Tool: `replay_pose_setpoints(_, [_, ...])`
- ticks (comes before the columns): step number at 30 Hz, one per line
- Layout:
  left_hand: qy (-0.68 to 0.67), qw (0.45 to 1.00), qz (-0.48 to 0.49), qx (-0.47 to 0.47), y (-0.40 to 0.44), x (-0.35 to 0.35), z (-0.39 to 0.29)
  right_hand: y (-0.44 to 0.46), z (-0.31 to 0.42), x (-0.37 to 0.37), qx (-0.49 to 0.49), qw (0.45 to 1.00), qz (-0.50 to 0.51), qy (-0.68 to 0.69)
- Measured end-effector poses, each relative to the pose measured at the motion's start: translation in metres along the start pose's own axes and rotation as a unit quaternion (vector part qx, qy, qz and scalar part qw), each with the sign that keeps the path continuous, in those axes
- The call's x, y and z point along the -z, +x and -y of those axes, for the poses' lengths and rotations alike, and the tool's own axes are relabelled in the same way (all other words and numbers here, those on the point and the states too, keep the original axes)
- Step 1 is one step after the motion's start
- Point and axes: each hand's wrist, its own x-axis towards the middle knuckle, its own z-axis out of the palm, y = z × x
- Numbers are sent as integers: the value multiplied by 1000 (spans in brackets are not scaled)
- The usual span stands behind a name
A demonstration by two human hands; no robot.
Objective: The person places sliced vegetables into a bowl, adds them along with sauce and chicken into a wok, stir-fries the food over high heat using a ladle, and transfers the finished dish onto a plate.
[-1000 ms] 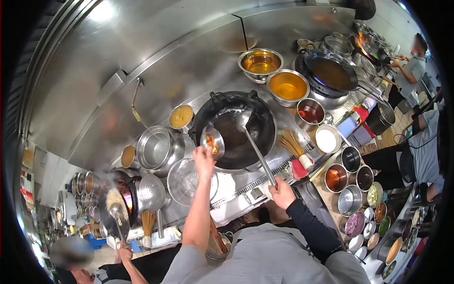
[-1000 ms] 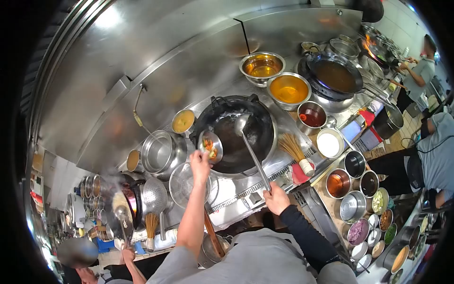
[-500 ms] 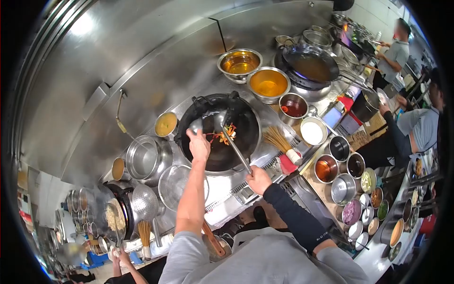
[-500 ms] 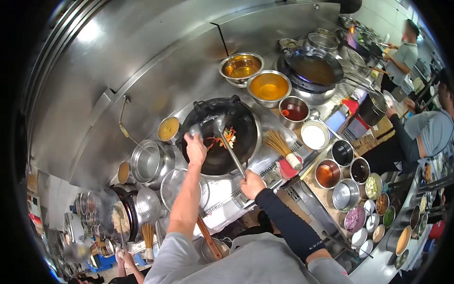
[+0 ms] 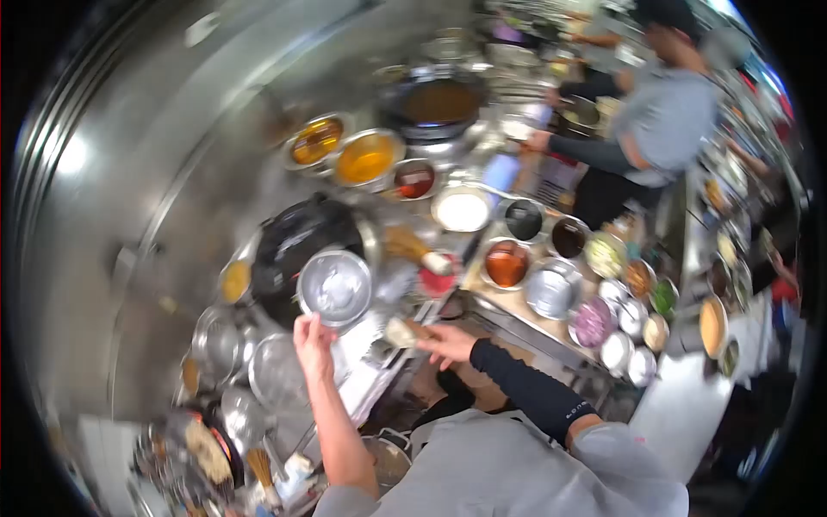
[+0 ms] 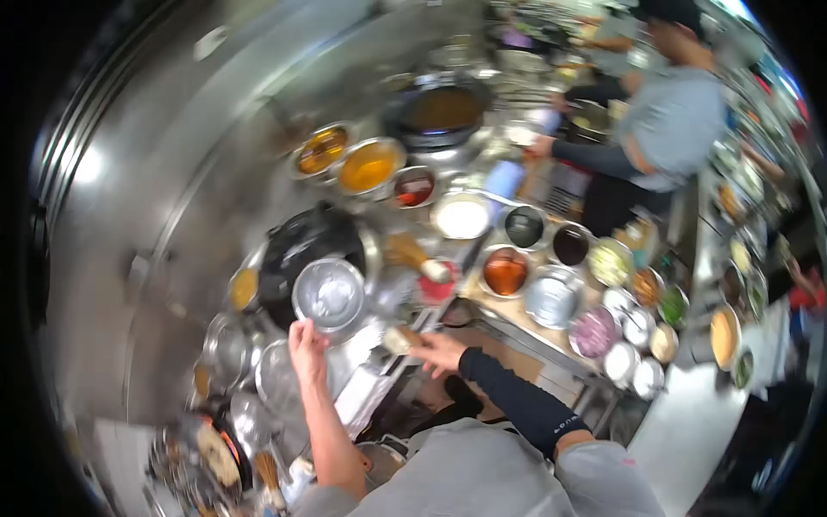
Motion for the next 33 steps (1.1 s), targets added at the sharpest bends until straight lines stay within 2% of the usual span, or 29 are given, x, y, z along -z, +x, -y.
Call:
replay_pose_setpoints(2, [-22,998,51,32,-40,-47,18,-55,-45,19,-61,998,21,28])
replay_pose_setpoints(5, [-31,971,188,148,-94,-112,71,-128,-139,43,-114,993,25,14])
replay_pose_setpoints(7, [19,942,220,252,-145,-168,101,-171,-204,48,-146,989,-8,-17])
replay_pose_setpoints(9, [41,881,323,343,-192,-210,151,-217,-238,52,-167,984,-21,-51])
replay_pose_setpoints(13, [155,749,468,442,-313,-303,200,-272,-302,41,-86,982,-161,-47])
replay_pose_setpoints(15, [186,677,550,453,-366,-333,226,-294,-314,34,-70,969,-234,-27])
replay_pose_setpoints(16, [193,646,587,448,-392,-348,227,-299,-323,34,-19,968,-247,-49])
replay_pose_setpoints(19, [202,563,674,433,-457,-383,240,-339,-291,26,-47,960,-250,115])
replay_pose_setpoints(20, [203,538,697,428,-472,-389,245,-341,-299,24,-57,954,-269,116])
replay_pose_setpoints(23, [235,547,672,441,-511,-408,210,-328,-344,31,-47,958,-229,168])
replay_pose_setpoints(24, [266,535,689,411,-511,-409,215,-326,-347,36,-44,959,-241,145])
replay_pose_setpoints(27, [305,567,716,271,-487,-387,243,-339,-341,44,-38,949,-294,109])
replay_pose_setpoints(29, [308,618,714,116,-446,-357,253,-352,-308,43,-16,938,-323,123])
replay_pose_setpoints(31, [349,630,676,157,-392,-316,283,-323,-334,61,40,935,-348,46])
replay_pose_setpoints(32, [355,652,644,186,-368,-293,283,-304,-340,68,71,935,-347,1])
replay_pose_setpoints(33, [361,681,600,213,-343,-268,278,-302,-316,70,35,935,-349,50])
